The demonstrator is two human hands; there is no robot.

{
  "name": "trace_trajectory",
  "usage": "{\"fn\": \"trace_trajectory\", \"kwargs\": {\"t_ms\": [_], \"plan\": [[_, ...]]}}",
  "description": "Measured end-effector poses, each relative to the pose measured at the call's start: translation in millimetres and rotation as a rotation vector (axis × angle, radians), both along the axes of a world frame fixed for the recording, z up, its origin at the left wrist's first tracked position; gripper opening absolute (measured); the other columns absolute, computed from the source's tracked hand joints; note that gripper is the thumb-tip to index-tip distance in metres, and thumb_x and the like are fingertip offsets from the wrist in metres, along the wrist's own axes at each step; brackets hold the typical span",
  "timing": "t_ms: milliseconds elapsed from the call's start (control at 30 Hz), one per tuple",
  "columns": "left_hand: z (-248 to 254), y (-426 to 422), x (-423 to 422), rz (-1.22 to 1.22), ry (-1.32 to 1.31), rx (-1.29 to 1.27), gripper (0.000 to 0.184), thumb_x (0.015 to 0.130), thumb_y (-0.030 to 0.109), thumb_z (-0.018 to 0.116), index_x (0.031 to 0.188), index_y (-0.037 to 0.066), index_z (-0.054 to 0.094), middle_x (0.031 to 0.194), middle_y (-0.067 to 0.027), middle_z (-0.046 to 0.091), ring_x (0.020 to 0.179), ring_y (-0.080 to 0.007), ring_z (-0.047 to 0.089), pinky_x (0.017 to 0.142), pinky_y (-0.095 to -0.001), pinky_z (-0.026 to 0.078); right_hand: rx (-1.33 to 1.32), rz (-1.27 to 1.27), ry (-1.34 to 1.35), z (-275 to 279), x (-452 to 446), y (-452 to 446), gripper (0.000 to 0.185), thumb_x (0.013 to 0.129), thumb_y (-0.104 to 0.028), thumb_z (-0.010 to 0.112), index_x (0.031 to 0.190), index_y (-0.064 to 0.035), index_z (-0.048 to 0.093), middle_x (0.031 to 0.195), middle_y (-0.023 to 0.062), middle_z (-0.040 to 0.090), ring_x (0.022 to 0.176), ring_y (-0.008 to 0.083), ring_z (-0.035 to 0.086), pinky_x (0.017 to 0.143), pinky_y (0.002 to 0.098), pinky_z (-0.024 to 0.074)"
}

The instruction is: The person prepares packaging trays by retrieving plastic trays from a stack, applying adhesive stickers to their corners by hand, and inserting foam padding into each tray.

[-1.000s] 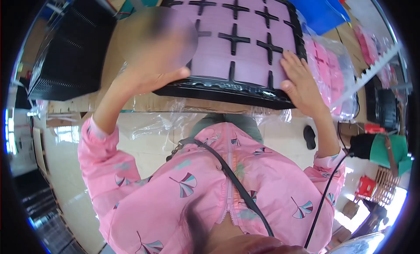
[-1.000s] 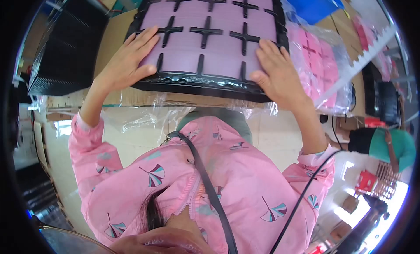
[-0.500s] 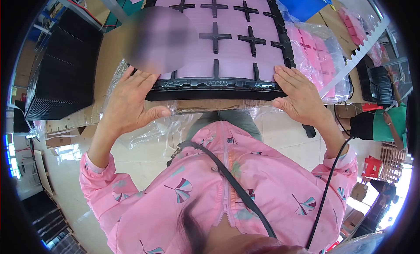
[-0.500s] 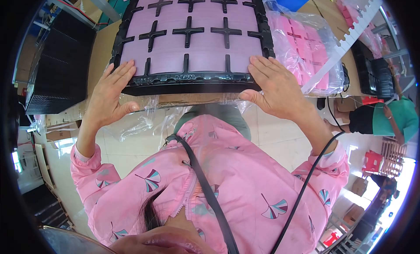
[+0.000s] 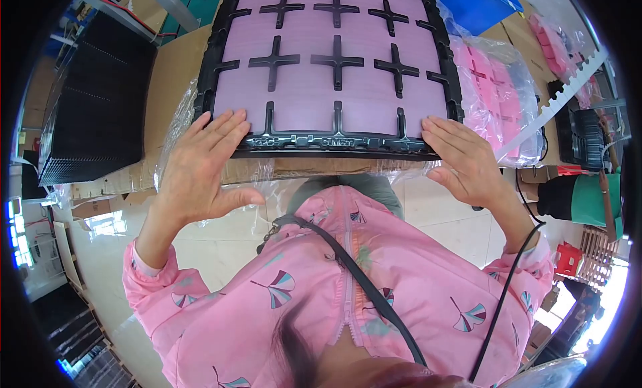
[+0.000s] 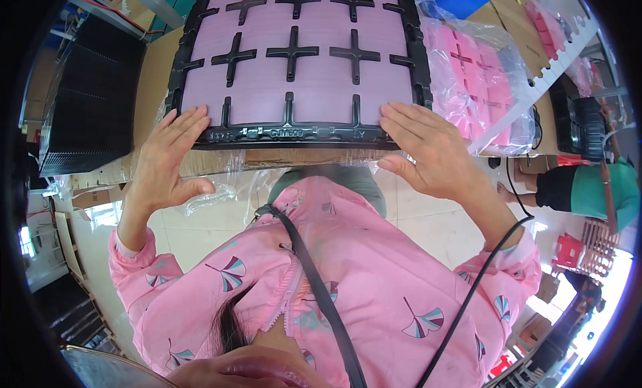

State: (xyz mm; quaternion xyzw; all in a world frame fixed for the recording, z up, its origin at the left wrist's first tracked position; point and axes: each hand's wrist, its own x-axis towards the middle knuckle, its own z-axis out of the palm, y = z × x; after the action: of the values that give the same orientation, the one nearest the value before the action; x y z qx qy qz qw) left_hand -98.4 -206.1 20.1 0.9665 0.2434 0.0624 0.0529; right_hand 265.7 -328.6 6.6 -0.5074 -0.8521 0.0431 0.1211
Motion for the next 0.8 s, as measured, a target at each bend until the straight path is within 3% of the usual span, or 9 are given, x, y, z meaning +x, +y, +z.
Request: {"fn": "trace_trajectory", "kwargs": {"t_ms": [267, 500, 800], "plan": [[-6, 16, 11, -0.061, -0.058, -0.041, 0.087, 0.066, 0.066, 0.059, 0.113, -0.007, 0.051, 0.123, -0.0196, 0.05, 0.116, -0.0348, 0.047, 0.101, -0.0472, 0.029, -0.014, 0.1, 0.044, -6, -1, 22, 0.04, 0.081, -0.029, 0.057, 0.104, 0.0026, 0.057, 0.115, 0.0173, 0.056, 0.111, 0.0326, 0.05, 0.097, 0.0424, 0.0365], [-7, 23, -14, -0.046, 0.007, -0.014, 0.09, 0.066, 0.072, 0.052, 0.119, -0.001, 0.049, 0.128, -0.014, 0.048, 0.119, -0.0318, 0.045, 0.104, -0.0503, 0.021, -0.132, 0.159, -0.083, 5, 29, 21, 0.044, 0.086, -0.034, 0.048, 0.106, 0.0044, 0.058, 0.119, 0.0167, 0.055, 0.115, 0.0324, 0.049, 0.1, 0.0466, 0.0306], [-9, 29, -22, -0.057, 0.017, 0.022, 0.087, 0.068, 0.071, 0.052, 0.12, 0.001, 0.05, 0.128, -0.012, 0.048, 0.119, -0.0307, 0.045, 0.105, -0.0528, 0.017, -0.126, 0.126, -0.024, -3, 30, 19, 0.046, 0.088, -0.037, 0.045, 0.104, 0.0039, 0.059, 0.117, 0.0175, 0.056, 0.115, 0.0334, 0.049, 0.101, 0.0493, 0.0284]]}}
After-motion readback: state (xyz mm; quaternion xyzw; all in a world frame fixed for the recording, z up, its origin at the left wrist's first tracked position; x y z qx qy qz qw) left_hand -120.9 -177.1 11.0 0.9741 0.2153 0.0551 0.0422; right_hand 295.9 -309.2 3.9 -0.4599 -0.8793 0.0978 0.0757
